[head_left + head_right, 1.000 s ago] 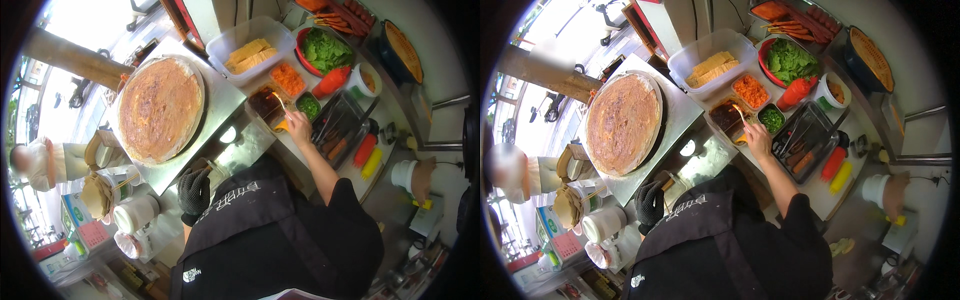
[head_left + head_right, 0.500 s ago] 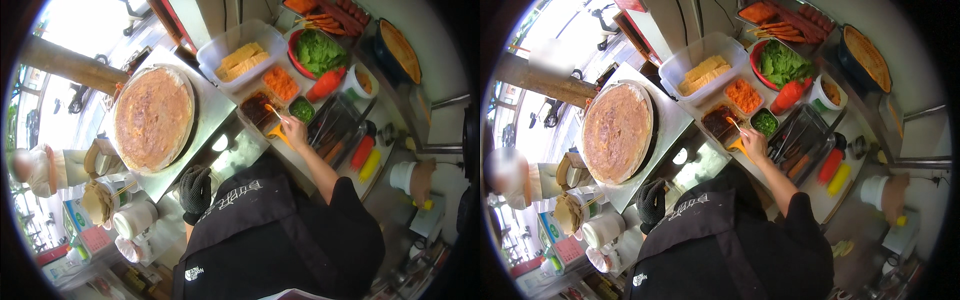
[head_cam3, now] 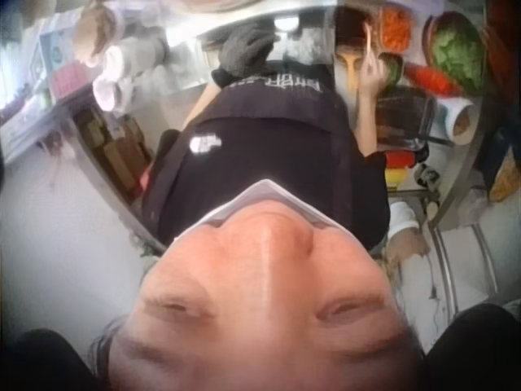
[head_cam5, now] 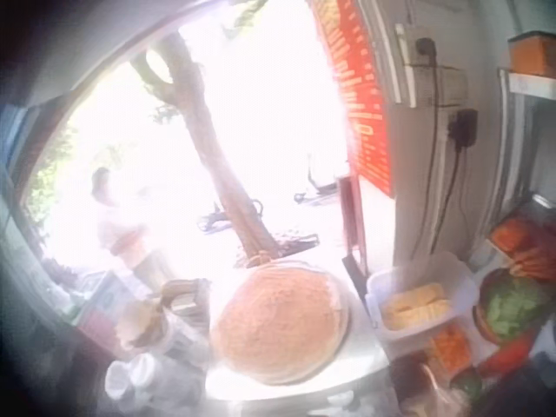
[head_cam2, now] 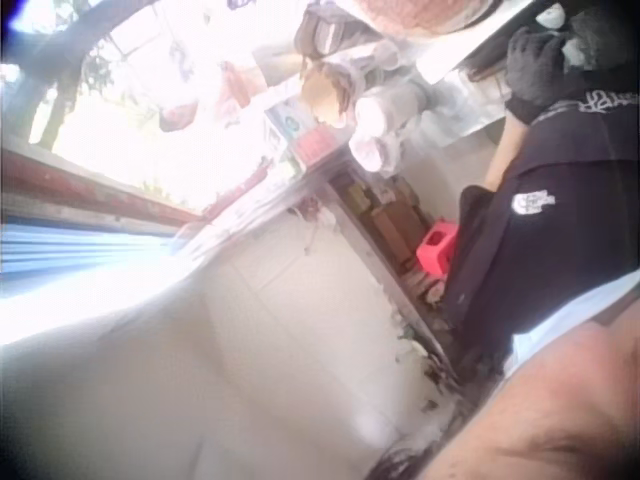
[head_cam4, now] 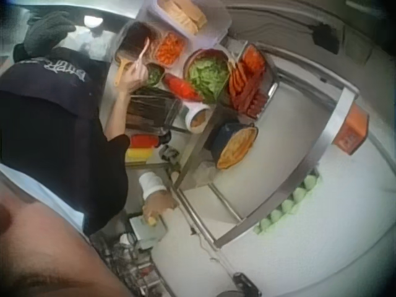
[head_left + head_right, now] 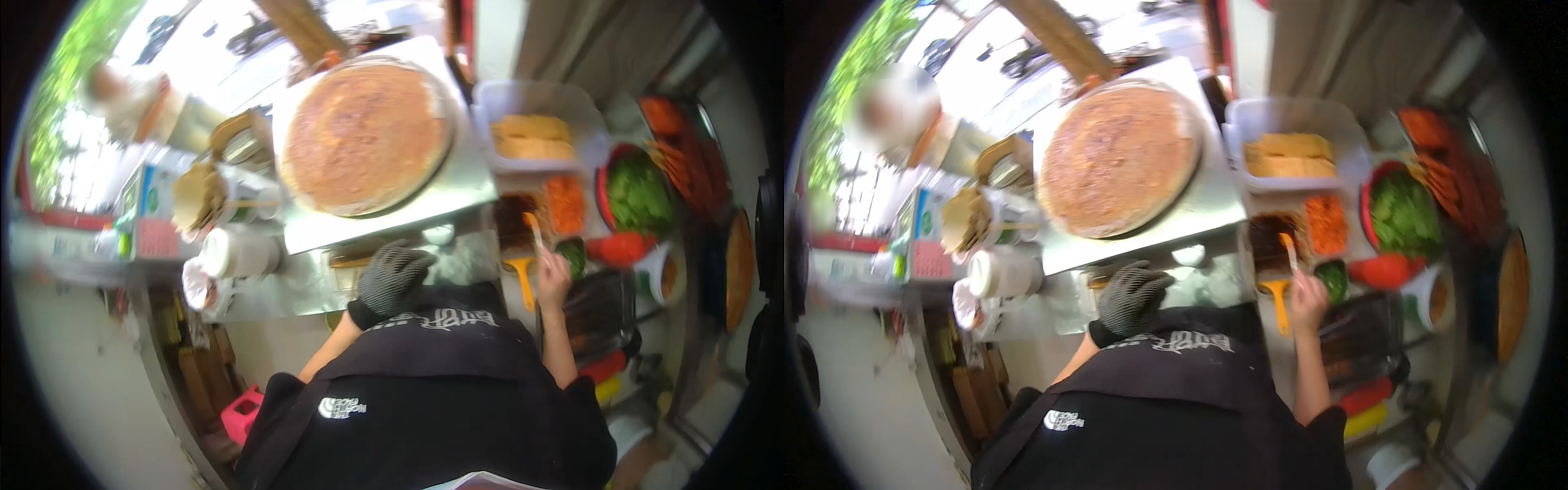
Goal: The person assembles a street food wrap by spreading sauce on a large flatbread, adding shredded vegetables, a fried egg, and lettuce, then rolling it up, cutting it in half, and handing it to a customer.
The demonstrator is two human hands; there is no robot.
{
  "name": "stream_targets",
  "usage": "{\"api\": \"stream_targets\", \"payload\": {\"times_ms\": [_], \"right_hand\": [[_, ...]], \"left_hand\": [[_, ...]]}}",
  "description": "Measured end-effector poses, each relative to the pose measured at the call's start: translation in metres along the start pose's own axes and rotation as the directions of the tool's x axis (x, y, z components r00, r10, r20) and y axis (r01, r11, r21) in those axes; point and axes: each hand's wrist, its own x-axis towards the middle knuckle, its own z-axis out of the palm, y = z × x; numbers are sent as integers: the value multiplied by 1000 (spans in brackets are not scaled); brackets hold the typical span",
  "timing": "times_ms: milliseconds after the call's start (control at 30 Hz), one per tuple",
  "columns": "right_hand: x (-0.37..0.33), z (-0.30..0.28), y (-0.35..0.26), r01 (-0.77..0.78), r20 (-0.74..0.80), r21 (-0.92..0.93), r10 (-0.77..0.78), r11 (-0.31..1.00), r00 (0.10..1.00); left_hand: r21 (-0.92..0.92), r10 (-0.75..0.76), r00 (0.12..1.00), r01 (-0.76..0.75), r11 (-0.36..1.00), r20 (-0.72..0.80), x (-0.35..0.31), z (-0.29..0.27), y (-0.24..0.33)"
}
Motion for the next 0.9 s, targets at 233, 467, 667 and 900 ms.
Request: {"api": "stream_targets", "payload": {"times_ms": [233,467,667,900], "right_hand": [[26,-25,23,-256,-228,36,257,966,939],[33,1,77,-531,-277,109,539,840,796],[37,30,93,-629,-73,624,836,464,544],[30,32,96,-639,-111,426,738,640,665]], "left_hand": [[-2,-124,992,124,992,31,-1,18,17],[-3,-63,998,63,998,27,18,32,27],[13,-83,996,83,996,21,27,39,32],[-7,-50,998,50,999,32,22,36,20]]}}
